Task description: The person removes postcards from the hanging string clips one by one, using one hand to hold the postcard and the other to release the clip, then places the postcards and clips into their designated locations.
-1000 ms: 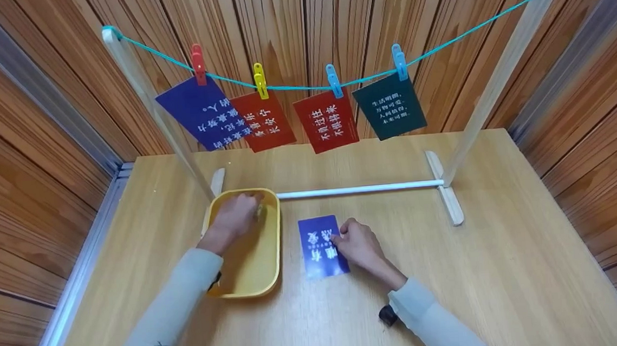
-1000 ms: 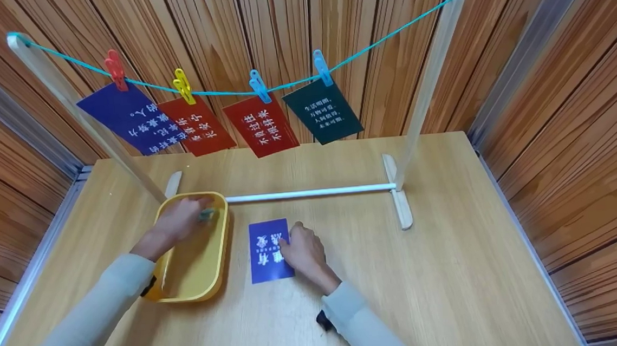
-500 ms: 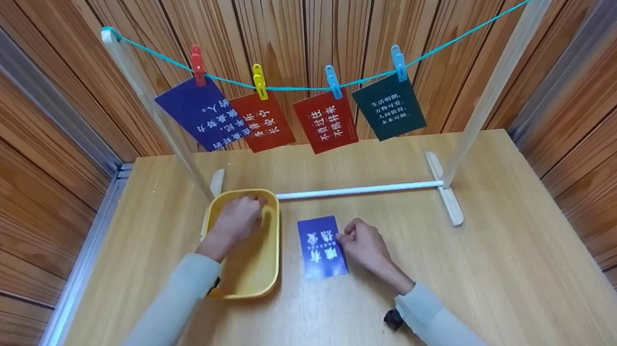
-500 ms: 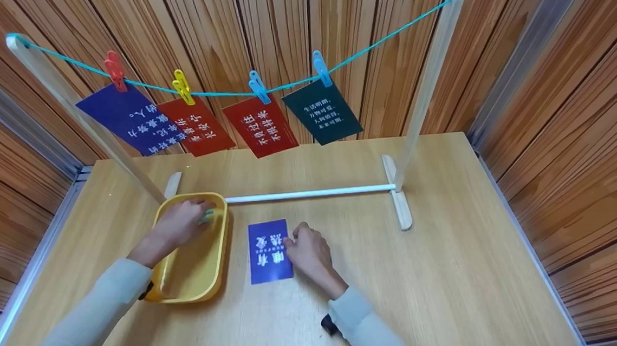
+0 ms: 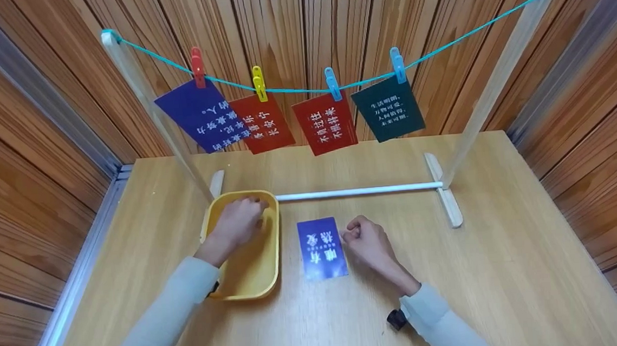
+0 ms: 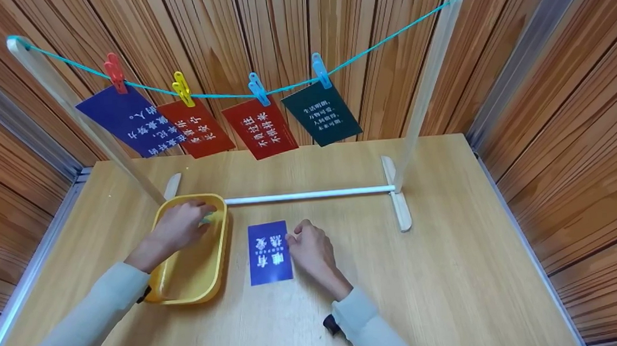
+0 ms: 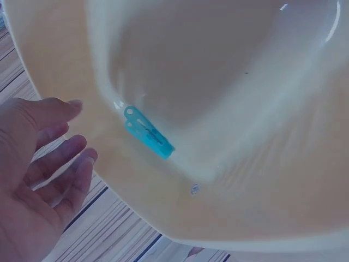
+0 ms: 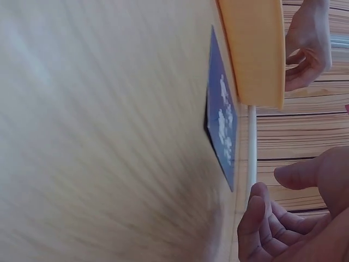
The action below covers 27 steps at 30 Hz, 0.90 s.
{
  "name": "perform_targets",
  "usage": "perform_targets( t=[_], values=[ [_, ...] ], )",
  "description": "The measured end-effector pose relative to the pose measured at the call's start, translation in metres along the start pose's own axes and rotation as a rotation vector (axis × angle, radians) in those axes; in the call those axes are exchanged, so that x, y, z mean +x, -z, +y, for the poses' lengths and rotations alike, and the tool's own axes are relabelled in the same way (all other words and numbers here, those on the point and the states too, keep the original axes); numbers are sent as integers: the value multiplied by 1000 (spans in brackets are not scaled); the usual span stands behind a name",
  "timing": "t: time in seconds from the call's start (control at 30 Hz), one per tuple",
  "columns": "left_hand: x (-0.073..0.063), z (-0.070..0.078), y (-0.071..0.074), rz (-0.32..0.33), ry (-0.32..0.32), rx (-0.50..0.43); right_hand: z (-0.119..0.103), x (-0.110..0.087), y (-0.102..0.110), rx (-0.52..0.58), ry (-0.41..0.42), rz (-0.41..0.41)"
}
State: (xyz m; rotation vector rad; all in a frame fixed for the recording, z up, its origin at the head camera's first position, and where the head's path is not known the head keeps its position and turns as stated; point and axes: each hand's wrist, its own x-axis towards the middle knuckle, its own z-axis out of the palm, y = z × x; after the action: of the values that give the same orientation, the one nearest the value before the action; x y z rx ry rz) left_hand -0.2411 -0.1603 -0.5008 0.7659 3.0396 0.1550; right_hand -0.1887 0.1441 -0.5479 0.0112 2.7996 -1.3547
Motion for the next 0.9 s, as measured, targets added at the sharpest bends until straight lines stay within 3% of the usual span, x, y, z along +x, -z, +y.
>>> perform_targets(
  t=[0.37,0.67,0.9],
  values=[
    [-3,17,21,25,11,-43,-14,-2,14,46,31,5],
    [-2,35,39,88,-49,-29,-18,-1,25,78,32,33],
    [-3,51,45,141,-137,34,-18,-3,36,143,74,17]
  ],
)
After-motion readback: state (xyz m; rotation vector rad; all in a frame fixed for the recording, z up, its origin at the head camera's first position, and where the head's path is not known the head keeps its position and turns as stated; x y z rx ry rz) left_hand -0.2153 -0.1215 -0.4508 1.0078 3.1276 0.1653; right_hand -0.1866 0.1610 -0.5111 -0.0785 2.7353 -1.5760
